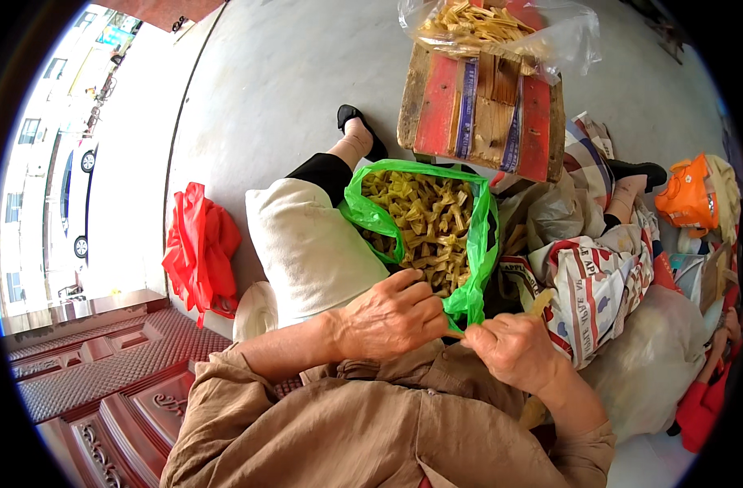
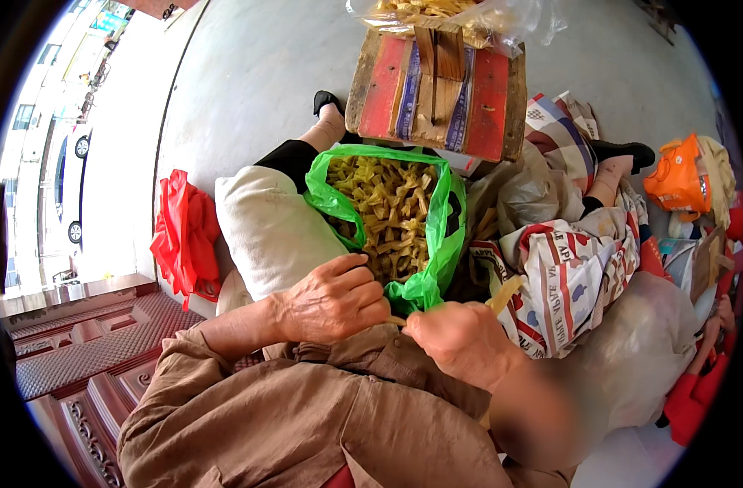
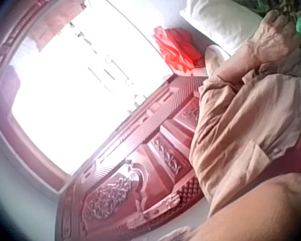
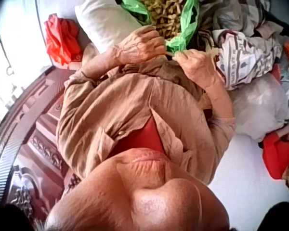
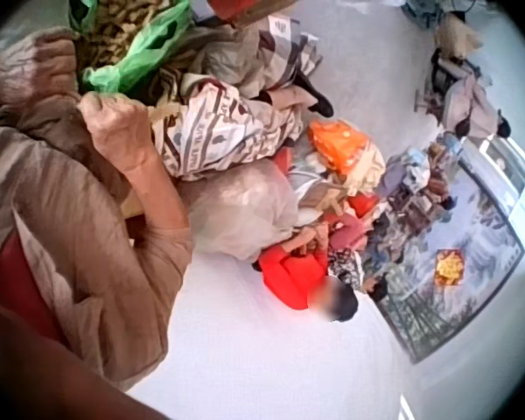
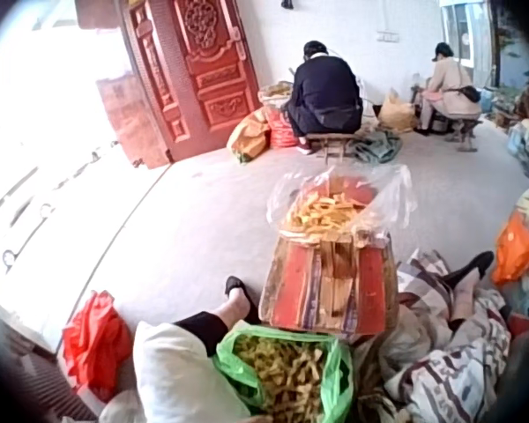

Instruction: The person sits on the floor and sorts through a green plastic bag filled with dried yellow vegetable strips. They pick up individual pieces, inspect them, and tear them into smaller pieces by hand, placing the processed pieces back into the bag.

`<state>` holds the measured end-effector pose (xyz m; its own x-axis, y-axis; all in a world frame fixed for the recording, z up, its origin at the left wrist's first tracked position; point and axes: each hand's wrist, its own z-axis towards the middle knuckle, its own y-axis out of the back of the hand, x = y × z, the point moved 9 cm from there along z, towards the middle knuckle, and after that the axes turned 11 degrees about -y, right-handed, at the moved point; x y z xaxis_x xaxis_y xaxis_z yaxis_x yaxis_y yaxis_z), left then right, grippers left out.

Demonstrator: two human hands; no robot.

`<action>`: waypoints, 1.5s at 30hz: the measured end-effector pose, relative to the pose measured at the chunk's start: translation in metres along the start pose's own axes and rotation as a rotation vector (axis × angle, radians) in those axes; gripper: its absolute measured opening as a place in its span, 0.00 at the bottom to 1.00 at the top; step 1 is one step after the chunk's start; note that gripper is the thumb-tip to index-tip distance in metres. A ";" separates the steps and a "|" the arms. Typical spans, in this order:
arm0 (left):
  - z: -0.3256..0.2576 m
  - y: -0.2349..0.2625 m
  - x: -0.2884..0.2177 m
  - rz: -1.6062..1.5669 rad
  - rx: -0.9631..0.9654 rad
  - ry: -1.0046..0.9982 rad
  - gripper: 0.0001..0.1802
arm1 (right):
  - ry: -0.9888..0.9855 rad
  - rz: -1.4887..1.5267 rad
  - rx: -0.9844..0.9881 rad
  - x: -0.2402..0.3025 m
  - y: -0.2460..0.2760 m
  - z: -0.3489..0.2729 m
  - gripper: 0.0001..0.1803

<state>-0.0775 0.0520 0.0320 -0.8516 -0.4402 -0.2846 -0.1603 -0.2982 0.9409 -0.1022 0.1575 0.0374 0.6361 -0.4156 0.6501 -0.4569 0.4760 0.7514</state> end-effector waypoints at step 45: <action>-0.016 0.037 0.065 -2.020 -0.947 0.241 0.20 | -0.200 0.275 -0.320 -0.056 0.060 0.038 0.09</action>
<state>-0.1307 -0.0012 0.0454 0.1433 0.8303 -0.5385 -0.1969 -0.5093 -0.8377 -0.1893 0.1799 0.0507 0.3711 -0.3672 0.8529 -0.3572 0.7914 0.4961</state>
